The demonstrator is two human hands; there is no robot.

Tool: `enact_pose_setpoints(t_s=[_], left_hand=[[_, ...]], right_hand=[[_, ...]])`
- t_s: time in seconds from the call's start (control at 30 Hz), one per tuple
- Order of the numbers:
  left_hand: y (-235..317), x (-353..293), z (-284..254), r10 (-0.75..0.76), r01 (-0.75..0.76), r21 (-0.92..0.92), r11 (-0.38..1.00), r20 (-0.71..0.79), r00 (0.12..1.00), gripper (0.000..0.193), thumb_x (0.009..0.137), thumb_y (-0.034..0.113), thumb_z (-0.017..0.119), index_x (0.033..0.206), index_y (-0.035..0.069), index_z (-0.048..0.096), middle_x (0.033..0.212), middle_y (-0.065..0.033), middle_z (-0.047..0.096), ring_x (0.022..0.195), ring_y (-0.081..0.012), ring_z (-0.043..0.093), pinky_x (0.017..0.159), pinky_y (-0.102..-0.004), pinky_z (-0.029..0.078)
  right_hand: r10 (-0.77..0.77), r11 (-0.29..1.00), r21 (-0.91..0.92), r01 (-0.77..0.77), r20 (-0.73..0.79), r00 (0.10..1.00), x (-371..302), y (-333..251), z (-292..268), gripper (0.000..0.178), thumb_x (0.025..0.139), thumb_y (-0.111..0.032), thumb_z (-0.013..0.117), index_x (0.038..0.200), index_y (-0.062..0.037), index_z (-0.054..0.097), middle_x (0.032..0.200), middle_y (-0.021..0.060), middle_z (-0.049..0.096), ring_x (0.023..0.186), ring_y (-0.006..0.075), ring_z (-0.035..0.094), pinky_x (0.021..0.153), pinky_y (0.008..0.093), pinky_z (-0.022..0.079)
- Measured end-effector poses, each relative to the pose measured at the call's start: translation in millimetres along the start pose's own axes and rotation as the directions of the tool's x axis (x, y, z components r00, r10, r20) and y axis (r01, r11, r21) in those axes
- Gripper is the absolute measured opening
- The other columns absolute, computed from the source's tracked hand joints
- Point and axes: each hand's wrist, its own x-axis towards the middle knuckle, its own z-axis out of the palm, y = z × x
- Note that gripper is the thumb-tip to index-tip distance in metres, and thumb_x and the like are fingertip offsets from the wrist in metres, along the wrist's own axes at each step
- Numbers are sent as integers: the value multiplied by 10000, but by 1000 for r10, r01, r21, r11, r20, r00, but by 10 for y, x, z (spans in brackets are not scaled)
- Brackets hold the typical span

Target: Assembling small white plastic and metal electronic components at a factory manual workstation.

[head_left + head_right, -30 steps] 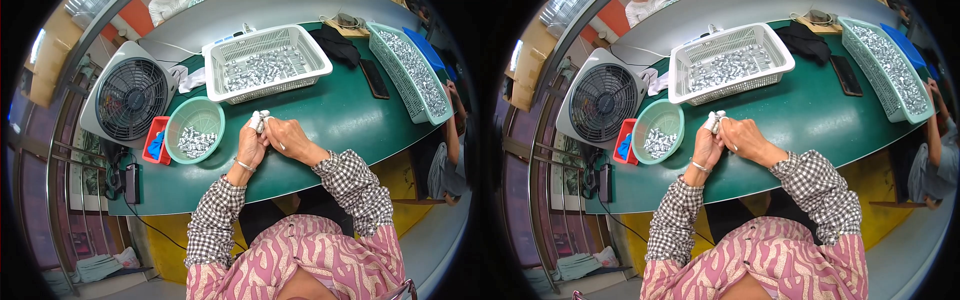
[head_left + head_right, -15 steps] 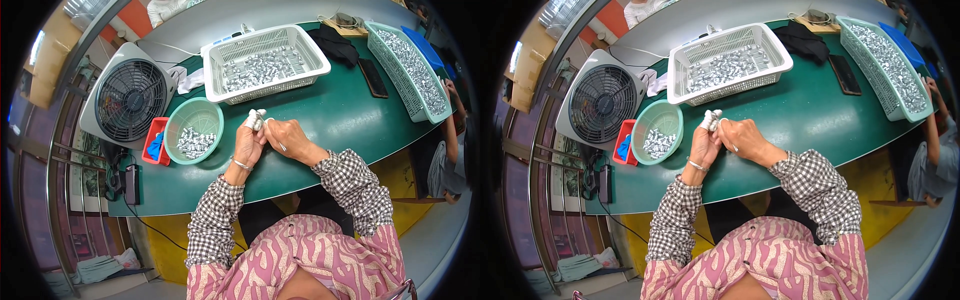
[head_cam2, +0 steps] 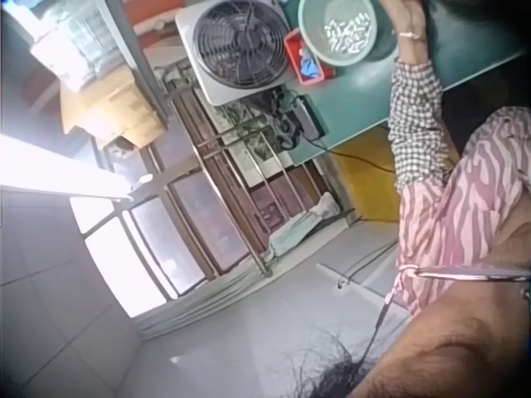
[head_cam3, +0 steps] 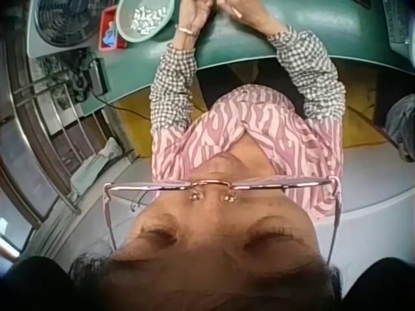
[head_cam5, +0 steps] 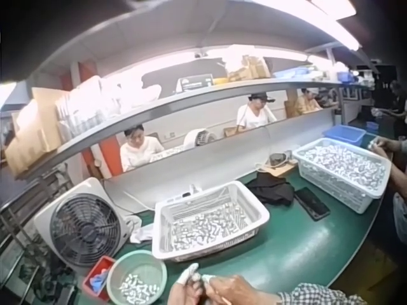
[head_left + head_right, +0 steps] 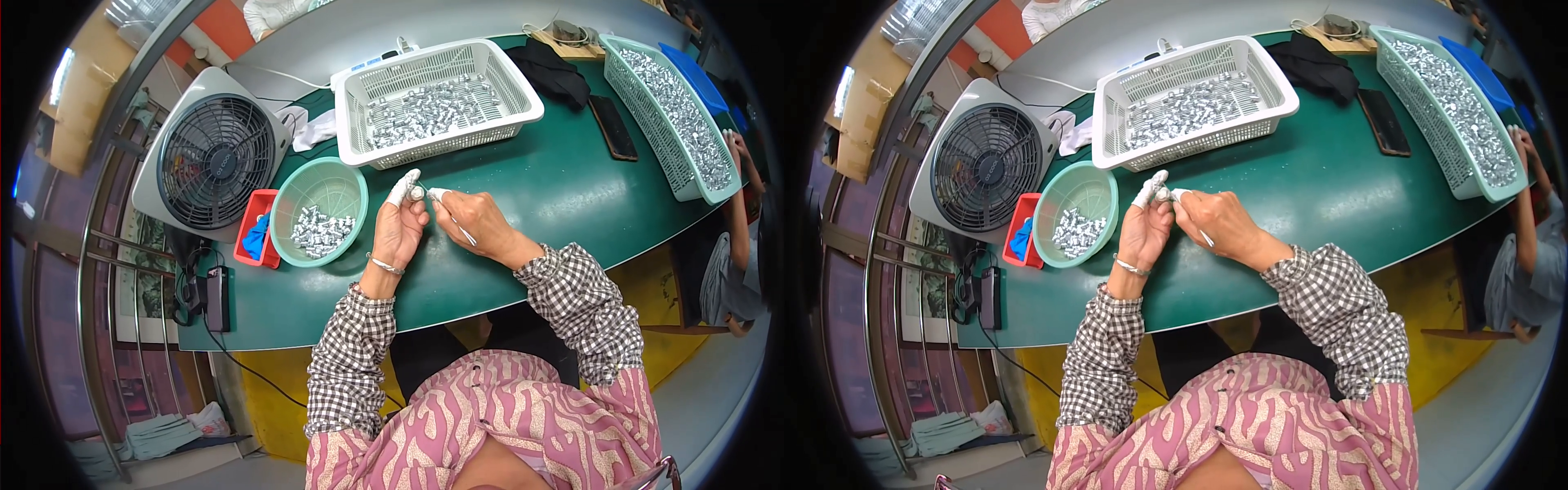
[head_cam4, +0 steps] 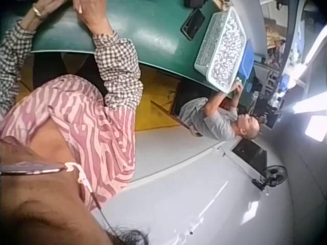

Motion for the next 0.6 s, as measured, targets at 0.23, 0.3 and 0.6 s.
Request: enact_pose_setpoints(t_s=[0.23,0.3,0.6], left_hand=[[12,-13,21,-23,27,25,999,-136,990,206,907,192,507,1033,36,554,809,-23,601,648,-99,552,546,-217,496],[9,-11,7,-22,25,20,999,-128,992,198,907,194,507,1020,38,557,798,-18,596,641,-95,541,535,-213,481],[-7,9,-80,-67,67,-11,998,2,998,187,912,214,503,972,48,566,731,19,552,603,-74,457,489,-196,369]], right_hand=[[55,996,74,-51,-43,998,18,-35,-76,118,798,-101,575,754,-7,520,641,137,555,544,317,550,469,386,436],[62,994,97,-58,-39,997,17,-45,-85,115,797,-100,580,756,-5,528,648,136,558,545,318,549,470,385,434],[92,981,172,-89,-8,996,22,-37,-75,138,800,-105,584,724,1,539,632,147,555,549,322,544,472,393,421]])
